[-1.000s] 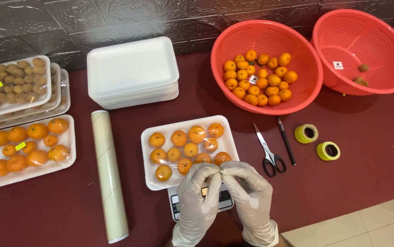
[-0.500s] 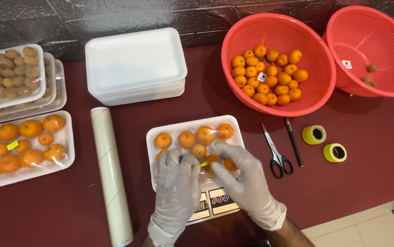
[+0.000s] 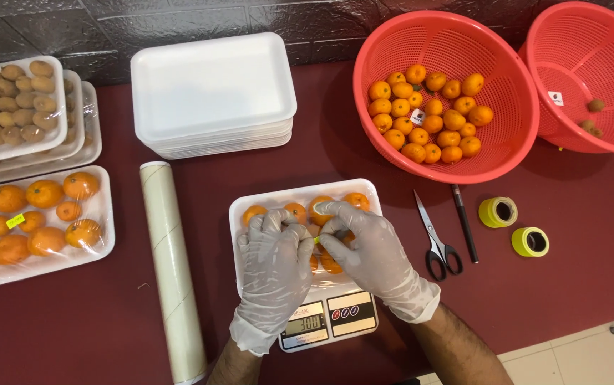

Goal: Packaging oranges into foam trays, weighing them on a digital scale, and applying labels or tape.

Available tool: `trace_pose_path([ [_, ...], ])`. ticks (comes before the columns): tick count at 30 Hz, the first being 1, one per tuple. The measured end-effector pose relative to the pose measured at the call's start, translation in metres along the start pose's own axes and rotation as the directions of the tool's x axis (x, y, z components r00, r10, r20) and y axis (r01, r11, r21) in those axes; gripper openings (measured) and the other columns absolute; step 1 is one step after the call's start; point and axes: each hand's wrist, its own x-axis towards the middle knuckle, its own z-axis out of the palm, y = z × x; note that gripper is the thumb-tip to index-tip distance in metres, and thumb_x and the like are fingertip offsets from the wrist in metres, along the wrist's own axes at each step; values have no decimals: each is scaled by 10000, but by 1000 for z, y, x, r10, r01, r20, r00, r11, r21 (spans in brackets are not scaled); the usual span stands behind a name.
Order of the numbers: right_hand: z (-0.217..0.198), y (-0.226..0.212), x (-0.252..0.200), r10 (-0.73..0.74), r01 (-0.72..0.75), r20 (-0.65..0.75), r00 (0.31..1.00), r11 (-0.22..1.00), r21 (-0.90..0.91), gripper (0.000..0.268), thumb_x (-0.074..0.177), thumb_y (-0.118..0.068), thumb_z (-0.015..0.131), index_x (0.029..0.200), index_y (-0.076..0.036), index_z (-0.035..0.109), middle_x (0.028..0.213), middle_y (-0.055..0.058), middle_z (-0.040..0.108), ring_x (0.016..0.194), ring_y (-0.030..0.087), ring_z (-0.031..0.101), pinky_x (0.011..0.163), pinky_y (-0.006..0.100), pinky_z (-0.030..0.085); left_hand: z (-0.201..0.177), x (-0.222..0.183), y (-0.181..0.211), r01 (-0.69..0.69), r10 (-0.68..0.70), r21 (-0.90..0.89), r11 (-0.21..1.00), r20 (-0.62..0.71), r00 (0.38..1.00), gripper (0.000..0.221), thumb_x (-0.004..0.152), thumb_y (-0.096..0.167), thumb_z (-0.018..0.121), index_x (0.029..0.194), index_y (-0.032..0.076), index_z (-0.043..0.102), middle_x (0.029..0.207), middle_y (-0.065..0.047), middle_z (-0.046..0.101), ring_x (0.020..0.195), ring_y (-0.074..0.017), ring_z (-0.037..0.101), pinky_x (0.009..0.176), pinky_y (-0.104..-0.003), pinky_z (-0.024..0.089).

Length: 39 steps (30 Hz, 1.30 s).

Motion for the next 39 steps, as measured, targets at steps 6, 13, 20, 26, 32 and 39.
trace_pose_path([
  [6, -2, -4, 7, 37, -32, 66, 997, 997, -76, 430, 801, -109, 653, 1226, -173, 648, 775, -93, 773, 706, 158, 707, 748, 319, 550, 2, 1, -2, -21, 24, 68, 997, -40, 999, 135, 871, 298, 662, 884, 215, 768, 1128, 5, 649, 957, -286, 539, 796, -476, 404],
  [13, -5, -10, 14, 138, -121, 148, 979, 985, -120, 422, 793, -144, 657, 1212, -188, 627, 717, -93, 770, 667, 157, 707, 703, 330, 541, 2, 1, -8, 20, -20, -5, 1000, -7, 1000, 167, 849, 334, 668, 971, 224, 699, 1180, -56, 603, 1086, -312, 533, 817, -506, 409],
  [20, -2, -11, 15, 105, -92, 130, 986, 991, -102, 362, 806, -104, 656, 1157, -178, 610, 710, -56, 775, 656, 179, 714, 699, 329, 542, 0, 0, -7, 32, -33, 6, 999, 7, 999, 207, 852, 369, 673, 990, 214, 668, 1204, -70, 587, 1125, -321, 521, 809, -523, 413],
  [26, 3, -9, 15, 95, -78, 108, 990, 986, -147, 350, 804, -93, 617, 1145, -170, 611, 720, -53, 776, 655, 191, 718, 687, 340, 542, 3, 0, -7, 25, -25, 87, 996, -7, 1000, 273, 844, 431, 676, 995, 203, 669, 1202, -84, 600, 1069, -335, 529, 799, -526, 418],
  [32, 11, 3, 14, -67, 83, 73, 995, 966, -245, 297, 808, -94, 618, 1104, -124, 603, 656, -19, 731, 602, 244, 660, 686, 373, 510, 3, 0, -7, -6, 10, 211, 977, -17, 1000, 239, 806, 422, 720, 951, 257, 625, 1211, -51, 573, 1037, -315, 525, 797, -481, 391],
  [39, 16, 5, 13, -112, 118, 35, 993, 941, -317, 280, 794, -89, 619, 1072, -122, 606, 635, -16, 709, 669, 270, 615, 735, 401, 501, 5, -1, -8, -20, 36, 228, 973, -68, 997, 290, 814, 441, 703, 992, 227, 623, 1217, -67, 571, 1037, -318, 515, 796, -470, 376],
])
